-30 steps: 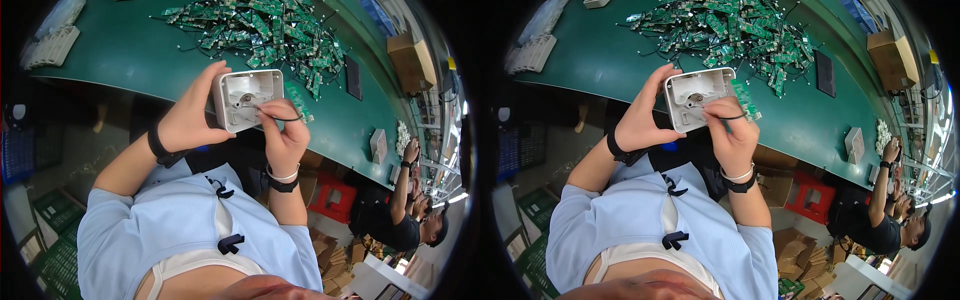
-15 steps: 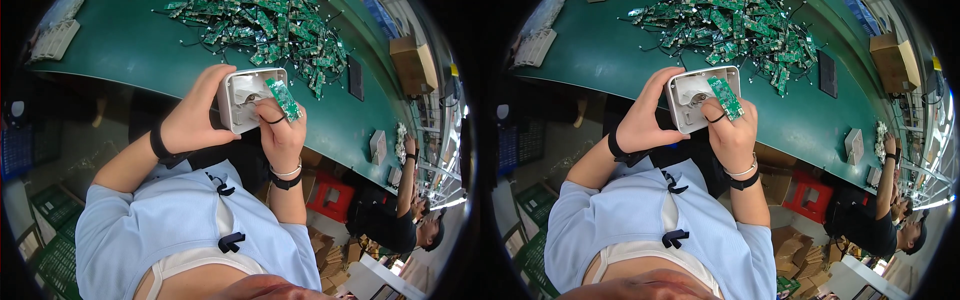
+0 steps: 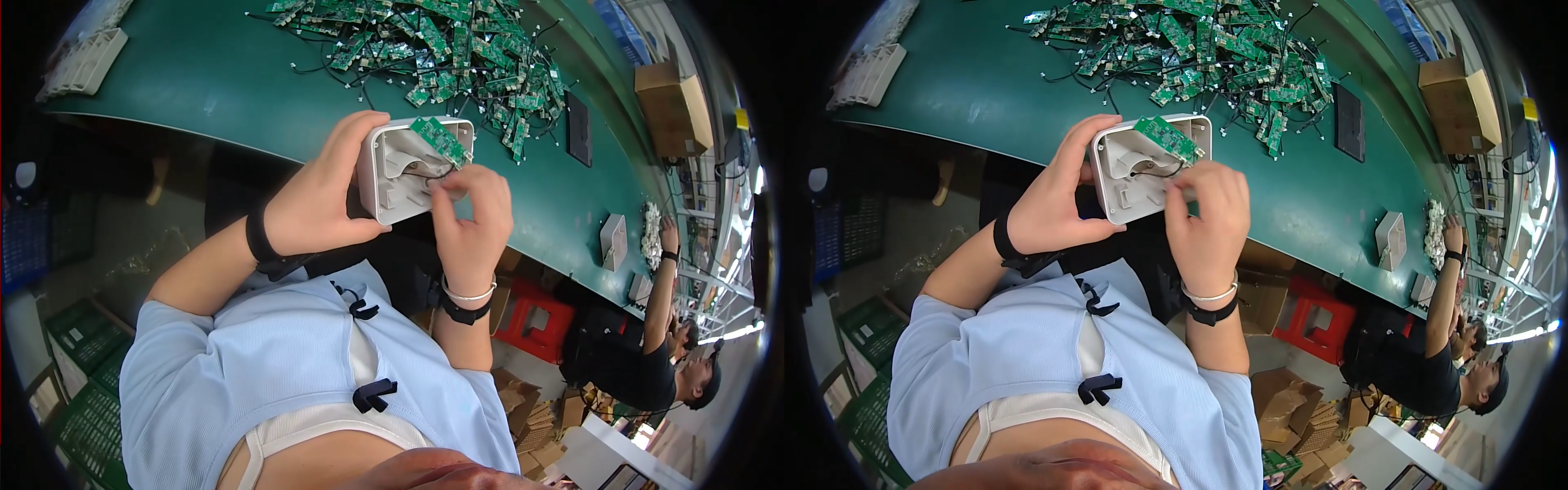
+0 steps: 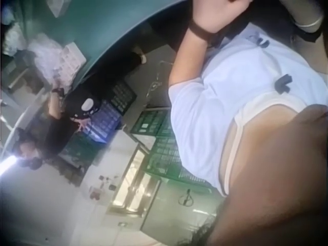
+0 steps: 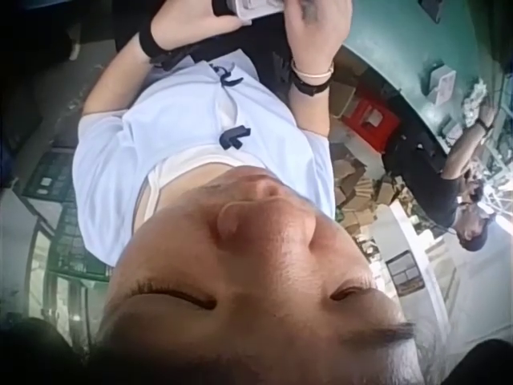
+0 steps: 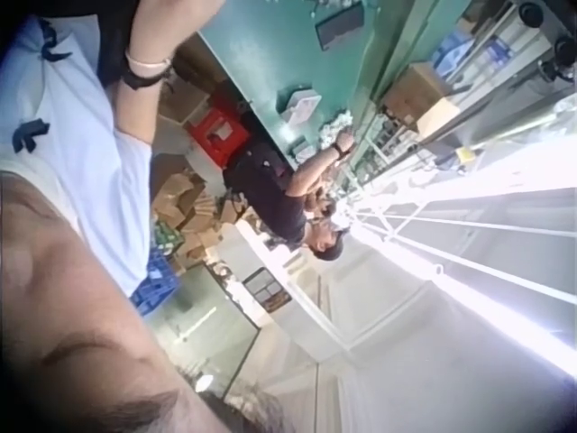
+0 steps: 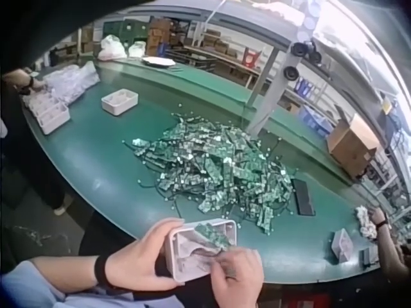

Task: Assembling electronic components and PCBs into plastic housings at a factory workstation.

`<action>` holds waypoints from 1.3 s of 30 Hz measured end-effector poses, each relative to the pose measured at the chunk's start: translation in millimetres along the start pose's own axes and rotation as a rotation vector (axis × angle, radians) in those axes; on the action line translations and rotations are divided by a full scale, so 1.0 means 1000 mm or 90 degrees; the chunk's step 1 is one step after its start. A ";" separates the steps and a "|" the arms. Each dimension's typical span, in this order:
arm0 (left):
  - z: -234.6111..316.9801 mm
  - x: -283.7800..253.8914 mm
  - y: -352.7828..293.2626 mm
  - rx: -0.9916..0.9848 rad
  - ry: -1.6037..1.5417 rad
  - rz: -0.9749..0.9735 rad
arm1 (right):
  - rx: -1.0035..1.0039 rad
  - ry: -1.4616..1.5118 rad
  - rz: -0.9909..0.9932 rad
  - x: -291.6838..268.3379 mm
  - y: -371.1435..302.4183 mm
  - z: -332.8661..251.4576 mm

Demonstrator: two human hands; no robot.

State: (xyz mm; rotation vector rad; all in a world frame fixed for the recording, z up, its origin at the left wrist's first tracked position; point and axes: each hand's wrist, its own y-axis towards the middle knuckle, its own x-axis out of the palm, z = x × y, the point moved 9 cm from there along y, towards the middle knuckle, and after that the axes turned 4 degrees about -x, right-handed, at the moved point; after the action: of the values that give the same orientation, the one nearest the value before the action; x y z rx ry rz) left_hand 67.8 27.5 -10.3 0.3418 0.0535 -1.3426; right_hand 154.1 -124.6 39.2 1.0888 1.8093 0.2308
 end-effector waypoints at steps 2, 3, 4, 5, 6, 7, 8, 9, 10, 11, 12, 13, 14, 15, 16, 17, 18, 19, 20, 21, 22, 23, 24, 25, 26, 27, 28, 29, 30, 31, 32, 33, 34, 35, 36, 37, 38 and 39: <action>0.001 -0.001 0.001 -0.006 -0.004 -0.009 | -0.005 0.015 0.060 -0.010 0.002 0.004; 0.001 -0.002 0.002 -0.006 -0.005 -0.010 | -0.011 0.015 0.052 -0.009 0.006 0.005; 0.001 -0.003 0.002 0.001 0.005 -0.014 | -0.016 0.015 0.045 -0.008 0.009 0.005; 0.002 -0.003 0.003 0.007 0.015 -0.017 | -0.021 0.015 0.037 -0.007 0.012 0.007; 0.002 -0.003 0.003 0.014 0.025 -0.021 | -0.021 0.014 0.036 -0.007 0.014 0.009; 0.003 -0.004 0.003 0.014 0.025 -0.020 | -0.046 -0.010 0.018 -0.005 0.017 0.009; 0.000 -0.004 0.004 -0.006 0.001 -0.023 | -0.071 -0.033 0.000 -0.002 0.019 0.008; -0.002 -0.004 0.004 -0.027 -0.023 -0.025 | -0.097 -0.056 -0.019 0.000 0.020 0.006; -0.005 -0.004 0.004 -0.048 -0.048 -0.026 | -0.098 -0.056 -0.020 -0.002 0.021 0.007; -0.006 -0.005 0.004 -0.048 -0.049 -0.025 | -0.124 -0.072 -0.034 -0.002 0.021 0.005; -0.006 -0.005 0.004 -0.043 -0.045 -0.024 | -0.149 -0.086 -0.049 -0.001 0.022 0.002; -0.006 -0.006 0.004 -0.038 -0.042 -0.023 | -0.175 -0.100 -0.063 0.000 0.022 0.000; -0.006 -0.006 0.004 -0.034 -0.039 -0.022 | -0.175 -0.100 -0.064 -0.001 0.023 0.001; -0.006 -0.007 0.005 -0.034 -0.039 -0.021 | -0.224 -0.128 -0.076 0.000 0.024 -0.005; -0.005 -0.007 0.005 -0.028 -0.031 -0.020 | -0.274 -0.156 -0.088 0.002 0.024 -0.010; -0.003 -0.007 0.006 -0.021 -0.024 -0.020 | -0.322 -0.184 -0.100 0.004 0.023 -0.015; -0.001 -0.007 0.006 -0.014 -0.016 -0.020 | -0.323 -0.184 -0.101 0.002 0.025 -0.015; 0.000 -0.009 0.006 -0.014 -0.017 -0.020 | -0.353 -0.203 -0.102 0.001 0.024 -0.018; 0.001 -0.009 0.006 -0.028 -0.013 -0.029 | -0.383 -0.222 -0.103 0.001 0.023 -0.021; 0.002 -0.010 0.006 -0.042 -0.009 -0.038 | -0.414 -0.241 -0.104 0.001 0.023 -0.025; 0.002 -0.010 0.006 -0.055 -0.005 -0.046 | -0.415 -0.241 -0.106 0.000 0.024 -0.027; 0.003 -0.010 0.006 -0.056 -0.007 -0.045 | -0.426 -0.254 -0.114 0.002 0.024 -0.029; 0.003 -0.010 0.007 -0.056 -0.003 -0.046 | -0.438 -0.266 -0.121 0.003 0.025 -0.032; 0.004 -0.010 0.007 -0.055 0.001 -0.047 | -0.450 -0.279 -0.129 0.004 0.025 -0.035; 0.004 -0.010 0.008 -0.055 0.005 -0.048 | -0.451 -0.279 -0.130 0.004 0.027 -0.037; 0.004 -0.010 0.008 -0.056 0.004 -0.048 | -0.485 -0.299 -0.130 0.005 0.025 -0.042; 0.005 -0.010 0.008 -0.050 0.020 -0.046 | -0.519 -0.320 -0.129 0.006 0.023 -0.047; 0.006 -0.010 0.008 -0.045 0.036 -0.044 | -0.553 -0.341 -0.128 0.008 0.021 -0.053; 0.006 -0.009 0.008 -0.039 0.051 -0.043 | -0.553 -0.341 -0.129 0.007 0.024 -0.057; 0.006 -0.010 0.008 -0.039 0.050 -0.044 | -0.580 -0.350 -0.155 0.009 0.024 -0.064; 0.008 -0.010 0.009 -0.029 0.058 -0.039 | -0.606 -0.360 -0.183 0.011 0.024 -0.071; 0.009 -0.011 0.009 -0.019 0.066 -0.034 | -0.632 -0.370 -0.211 0.013 0.023 -0.078; 0.010 -0.011 0.009 -0.008 0.074 -0.029 | -0.631 -0.371 -0.213 0.012 0.025 -0.083; 0.010 -0.010 0.009 -0.008 0.072 -0.029 | -0.588 -0.389 -0.271 0.017 0.029 -0.081; 0.010 -0.008 0.009 -0.015 0.061 -0.034 | -0.544 -0.405 -0.329 0.022 0.030 -0.078; 0.009 -0.007 0.009 -0.022 0.052 -0.035 | -0.501 -0.420 -0.384 0.026 0.031 -0.074; 0.009 -0.007 0.008 -0.029 0.043 -0.036 | -0.503 -0.421 -0.384 0.026 0.029 -0.077; 0.009 -0.007 0.008 -0.029 0.043 -0.034 | -0.419 -0.377 -0.401 0.024 0.032 -0.072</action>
State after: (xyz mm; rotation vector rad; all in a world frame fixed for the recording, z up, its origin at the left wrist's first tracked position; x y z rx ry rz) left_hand 73.0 33.0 1.4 0.3488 0.1497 -1.3806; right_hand 111.4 -66.5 78.4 0.0736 1.2982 0.0905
